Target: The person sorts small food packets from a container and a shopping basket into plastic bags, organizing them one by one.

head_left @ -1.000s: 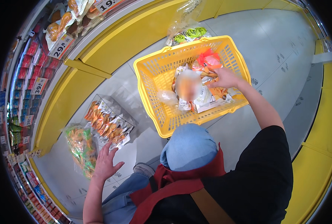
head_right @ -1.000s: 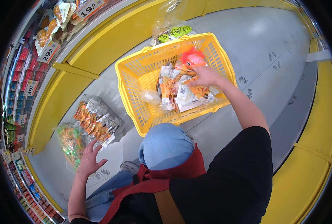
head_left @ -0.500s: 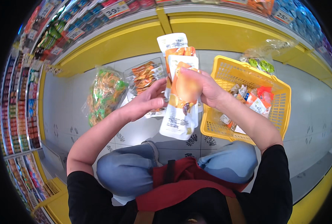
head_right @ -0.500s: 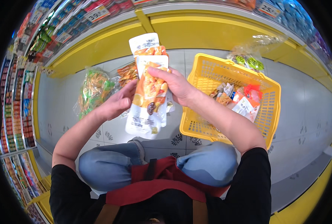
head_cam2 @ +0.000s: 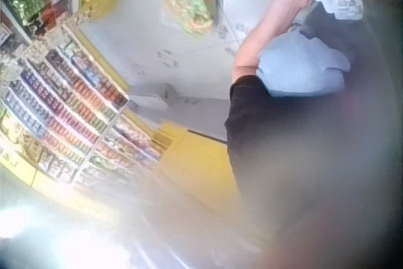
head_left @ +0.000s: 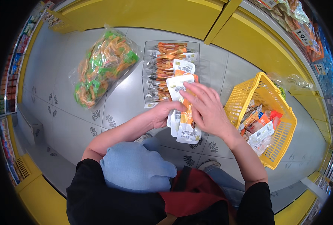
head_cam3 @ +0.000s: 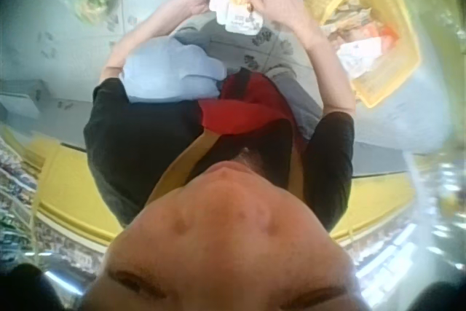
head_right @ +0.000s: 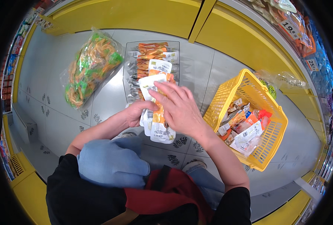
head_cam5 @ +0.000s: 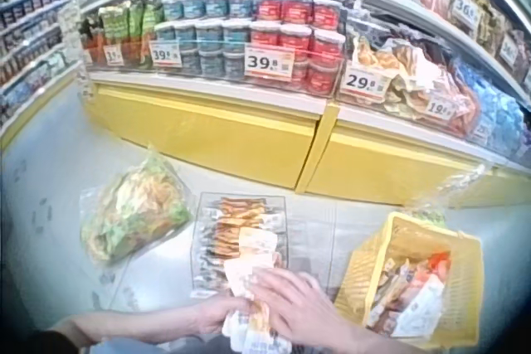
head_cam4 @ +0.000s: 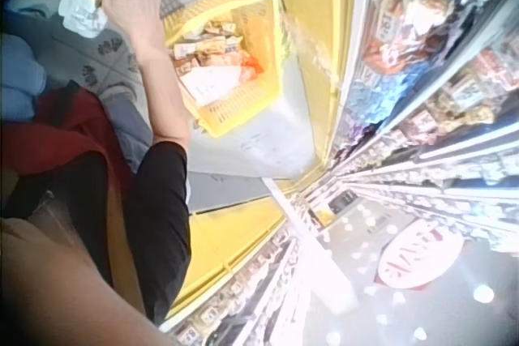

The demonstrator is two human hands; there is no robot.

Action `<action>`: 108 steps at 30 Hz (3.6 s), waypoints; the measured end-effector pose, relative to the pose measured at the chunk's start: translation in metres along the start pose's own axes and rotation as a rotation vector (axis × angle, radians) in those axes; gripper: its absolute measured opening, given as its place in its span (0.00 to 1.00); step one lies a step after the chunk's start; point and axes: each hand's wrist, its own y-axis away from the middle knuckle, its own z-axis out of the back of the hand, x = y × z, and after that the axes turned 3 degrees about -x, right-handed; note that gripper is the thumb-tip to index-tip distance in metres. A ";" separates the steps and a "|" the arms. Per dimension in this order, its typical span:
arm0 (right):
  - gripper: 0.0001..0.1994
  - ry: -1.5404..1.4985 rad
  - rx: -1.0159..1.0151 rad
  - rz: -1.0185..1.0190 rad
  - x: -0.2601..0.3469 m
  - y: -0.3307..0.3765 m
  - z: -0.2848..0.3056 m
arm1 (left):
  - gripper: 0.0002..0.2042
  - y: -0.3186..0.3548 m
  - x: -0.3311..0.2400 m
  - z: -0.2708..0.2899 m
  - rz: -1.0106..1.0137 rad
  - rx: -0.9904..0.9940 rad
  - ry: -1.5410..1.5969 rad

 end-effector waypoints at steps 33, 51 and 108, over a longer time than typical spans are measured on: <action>0.06 -0.170 0.008 -0.298 -0.053 -0.077 -0.012 | 0.33 0.065 -0.032 0.122 -0.639 -0.130 0.233; 0.05 0.321 -0.082 0.196 -0.045 -0.094 -0.052 | 0.34 0.061 -0.027 0.131 -0.613 -0.190 0.253; 0.12 -0.016 -0.145 -0.394 -0.066 -0.061 -0.051 | 0.20 0.055 -0.025 0.124 -0.308 -0.121 0.152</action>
